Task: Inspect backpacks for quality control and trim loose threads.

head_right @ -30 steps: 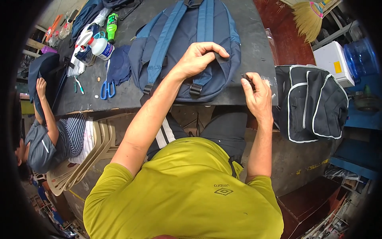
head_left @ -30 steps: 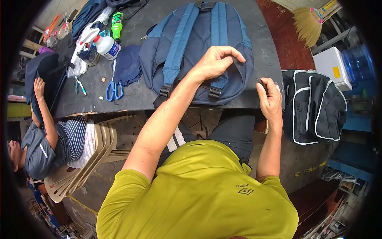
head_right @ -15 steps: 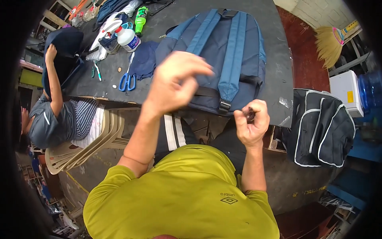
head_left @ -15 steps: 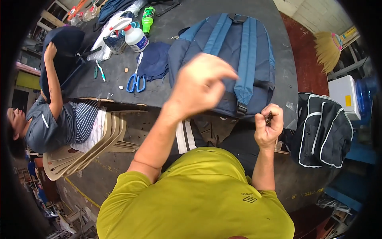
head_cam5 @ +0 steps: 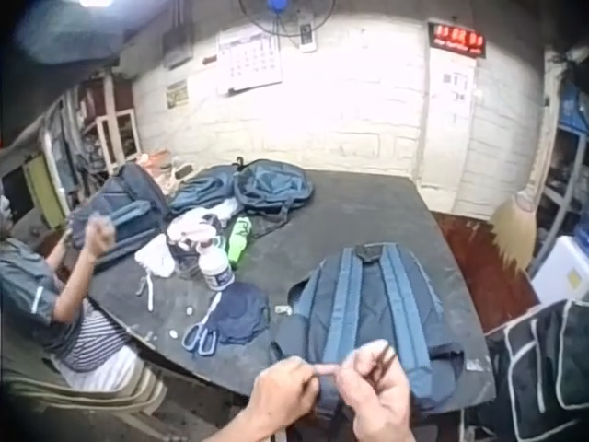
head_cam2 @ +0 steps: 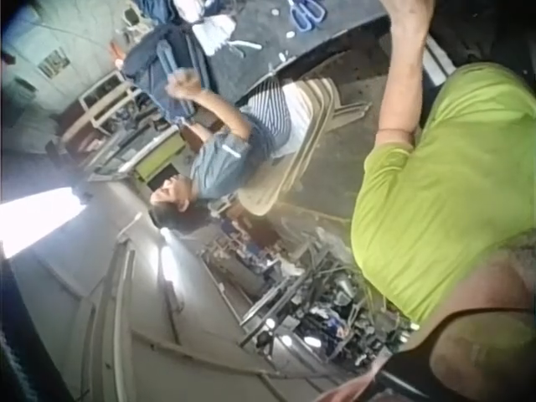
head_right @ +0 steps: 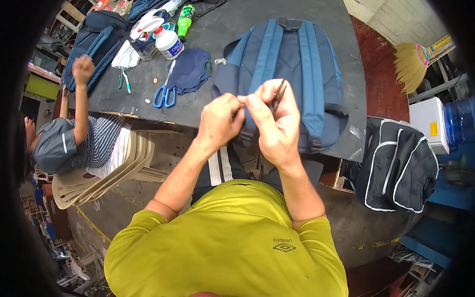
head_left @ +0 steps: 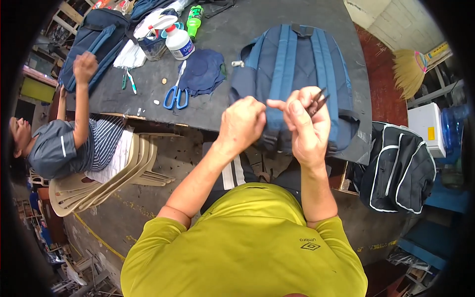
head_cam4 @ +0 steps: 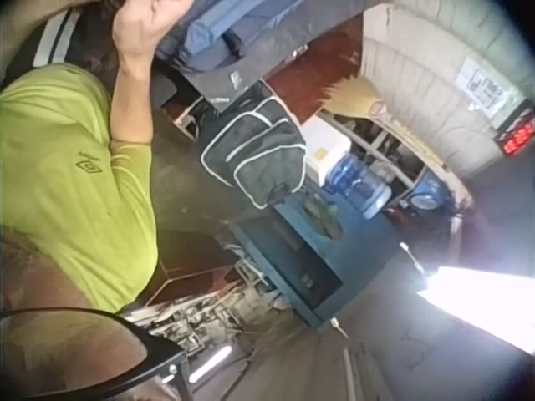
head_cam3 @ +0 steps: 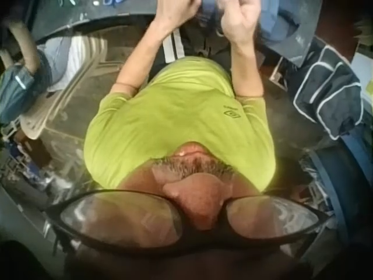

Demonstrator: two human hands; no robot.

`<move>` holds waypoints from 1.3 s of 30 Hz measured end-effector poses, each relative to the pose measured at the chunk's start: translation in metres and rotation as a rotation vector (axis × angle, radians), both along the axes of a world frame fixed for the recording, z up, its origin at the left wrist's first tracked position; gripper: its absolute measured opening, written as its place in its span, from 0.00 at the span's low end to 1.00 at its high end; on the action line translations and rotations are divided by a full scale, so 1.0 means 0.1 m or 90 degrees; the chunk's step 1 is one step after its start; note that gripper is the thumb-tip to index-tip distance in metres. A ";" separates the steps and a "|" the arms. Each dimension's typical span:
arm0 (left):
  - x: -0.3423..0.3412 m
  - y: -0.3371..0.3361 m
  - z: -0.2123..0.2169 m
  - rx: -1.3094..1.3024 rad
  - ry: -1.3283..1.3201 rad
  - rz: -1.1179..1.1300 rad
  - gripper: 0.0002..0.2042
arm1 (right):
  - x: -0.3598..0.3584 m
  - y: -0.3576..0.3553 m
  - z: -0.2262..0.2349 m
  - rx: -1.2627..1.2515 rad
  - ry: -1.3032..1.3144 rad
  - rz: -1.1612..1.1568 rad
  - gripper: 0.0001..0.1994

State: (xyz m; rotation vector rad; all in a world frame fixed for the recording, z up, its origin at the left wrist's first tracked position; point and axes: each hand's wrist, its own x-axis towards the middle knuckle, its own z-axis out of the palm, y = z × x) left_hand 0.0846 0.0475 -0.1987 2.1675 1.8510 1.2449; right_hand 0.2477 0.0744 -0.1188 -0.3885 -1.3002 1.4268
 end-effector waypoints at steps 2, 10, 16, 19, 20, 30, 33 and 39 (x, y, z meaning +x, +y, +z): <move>0.13 -0.08 0.05 -0.009 -0.061 -0.053 0.05 | -0.11 0.03 -0.01 -0.041 0.055 0.053 0.06; -0.17 -0.17 0.19 -0.302 -0.585 -0.122 0.07 | 0.41 0.25 -0.53 -0.018 -0.340 -0.105 0.12; -0.14 -0.30 0.19 -0.212 -0.528 -0.092 0.04 | 0.53 0.07 -0.34 0.152 -0.484 -0.133 0.14; 0.01 -0.35 0.29 -0.073 -0.356 -0.060 0.09 | 0.53 0.03 -0.29 0.269 -0.521 -0.200 0.16; 0.05 -0.34 0.28 -0.049 -0.316 -0.049 0.08 | 0.54 0.03 -0.32 0.325 -0.536 -0.207 0.16; 0.11 -0.31 0.18 0.023 -0.260 -0.007 0.04 | 0.45 -0.02 -0.36 0.514 -0.585 -0.230 0.14; 0.12 -0.32 0.20 0.028 -0.246 0.005 0.04 | 0.41 -0.01 -0.36 0.545 -0.592 -0.237 0.13; 0.11 -0.30 0.17 0.038 -0.199 0.015 0.05 | 0.36 0.00 -0.38 0.560 -0.602 -0.251 0.12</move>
